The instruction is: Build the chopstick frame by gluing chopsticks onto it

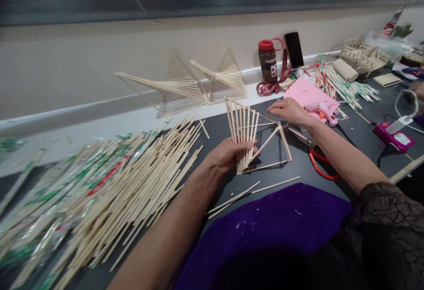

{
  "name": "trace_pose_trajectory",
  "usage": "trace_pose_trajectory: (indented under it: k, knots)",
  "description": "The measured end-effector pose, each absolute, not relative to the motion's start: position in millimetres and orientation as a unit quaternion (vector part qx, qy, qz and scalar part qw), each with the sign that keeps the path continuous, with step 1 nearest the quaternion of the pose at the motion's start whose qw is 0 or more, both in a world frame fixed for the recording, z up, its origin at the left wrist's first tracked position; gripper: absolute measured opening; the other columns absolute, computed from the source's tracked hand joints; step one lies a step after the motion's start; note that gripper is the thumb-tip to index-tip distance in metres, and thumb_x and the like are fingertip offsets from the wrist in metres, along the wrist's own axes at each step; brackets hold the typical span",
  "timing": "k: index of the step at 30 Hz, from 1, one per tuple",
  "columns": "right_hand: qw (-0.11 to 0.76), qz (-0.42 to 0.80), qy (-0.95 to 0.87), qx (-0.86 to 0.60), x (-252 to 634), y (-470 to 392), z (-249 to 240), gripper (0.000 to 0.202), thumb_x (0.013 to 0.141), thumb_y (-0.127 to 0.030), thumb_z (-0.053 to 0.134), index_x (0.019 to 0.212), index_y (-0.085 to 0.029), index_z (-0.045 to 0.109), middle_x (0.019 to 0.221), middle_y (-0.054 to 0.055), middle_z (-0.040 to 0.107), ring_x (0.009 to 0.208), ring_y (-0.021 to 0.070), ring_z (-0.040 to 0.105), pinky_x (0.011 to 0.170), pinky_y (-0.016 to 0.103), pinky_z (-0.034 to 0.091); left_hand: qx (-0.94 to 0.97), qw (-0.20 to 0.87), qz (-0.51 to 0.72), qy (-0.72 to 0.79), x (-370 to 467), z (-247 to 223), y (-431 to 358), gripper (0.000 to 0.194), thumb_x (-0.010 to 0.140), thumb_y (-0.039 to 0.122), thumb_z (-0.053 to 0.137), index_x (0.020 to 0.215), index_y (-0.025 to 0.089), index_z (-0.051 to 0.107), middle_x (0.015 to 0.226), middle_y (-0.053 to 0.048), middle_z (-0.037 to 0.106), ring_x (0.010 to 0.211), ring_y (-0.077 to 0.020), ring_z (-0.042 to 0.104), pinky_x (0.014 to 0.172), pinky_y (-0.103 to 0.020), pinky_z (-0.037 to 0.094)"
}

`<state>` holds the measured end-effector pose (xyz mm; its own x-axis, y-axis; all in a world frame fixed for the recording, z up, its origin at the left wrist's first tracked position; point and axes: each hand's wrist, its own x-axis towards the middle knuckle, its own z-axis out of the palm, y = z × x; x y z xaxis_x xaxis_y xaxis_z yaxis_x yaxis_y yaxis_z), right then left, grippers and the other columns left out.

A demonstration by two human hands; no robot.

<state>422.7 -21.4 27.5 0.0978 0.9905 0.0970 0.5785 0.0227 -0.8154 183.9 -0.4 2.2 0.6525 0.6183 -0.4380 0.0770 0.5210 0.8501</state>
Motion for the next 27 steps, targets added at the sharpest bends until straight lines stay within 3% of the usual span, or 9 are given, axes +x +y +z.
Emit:
trace_pose_trajectory:
  k: [6, 13, 27]
  knots:
    - [0.421, 0.421, -0.565, -0.571, 408, -4, 15, 0.011, 0.080, -0.029, 0.071, 0.082, -0.021, 0.079, 0.088, 0.002, 0.077, 0.079, 0.0134, 0.065, 0.086, 0.029, 0.049, 0.455, 0.786, 0.179, 0.378, 183, 2, -1, 0.023, 0.055, 0.020, 0.082, 0.072, 0.011, 0.070, 0.057, -0.006, 0.069, 0.049, -0.0140, 0.059, 0.050, -0.025, 0.048]
    - [0.492, 0.524, -0.464, -0.518, 395, -4, 7, 0.008, 0.076, -0.027, 0.075, 0.081, -0.021, 0.078, 0.081, 0.001, 0.075, 0.073, 0.0124, 0.063, 0.073, 0.026, 0.051, 0.446, 0.789, 0.178, 0.383, 183, 2, -2, 0.024, 0.055, 0.020, 0.082, 0.073, 0.010, 0.071, 0.057, -0.007, 0.069, 0.049, -0.0135, 0.059, 0.048, -0.024, 0.048]
    - [0.511, 0.541, -0.427, -0.514, 391, 0, 2, 0.009, 0.075, -0.026, 0.075, 0.072, -0.018, 0.075, 0.070, 0.002, 0.071, 0.068, 0.0126, 0.061, 0.073, 0.029, 0.051, 0.440, 0.787, 0.187, 0.390, 183, 3, -3, 0.031, 0.048, 0.022, 0.086, 0.072, 0.008, 0.071, 0.056, -0.008, 0.070, 0.047, -0.0139, 0.060, 0.045, -0.023, 0.047]
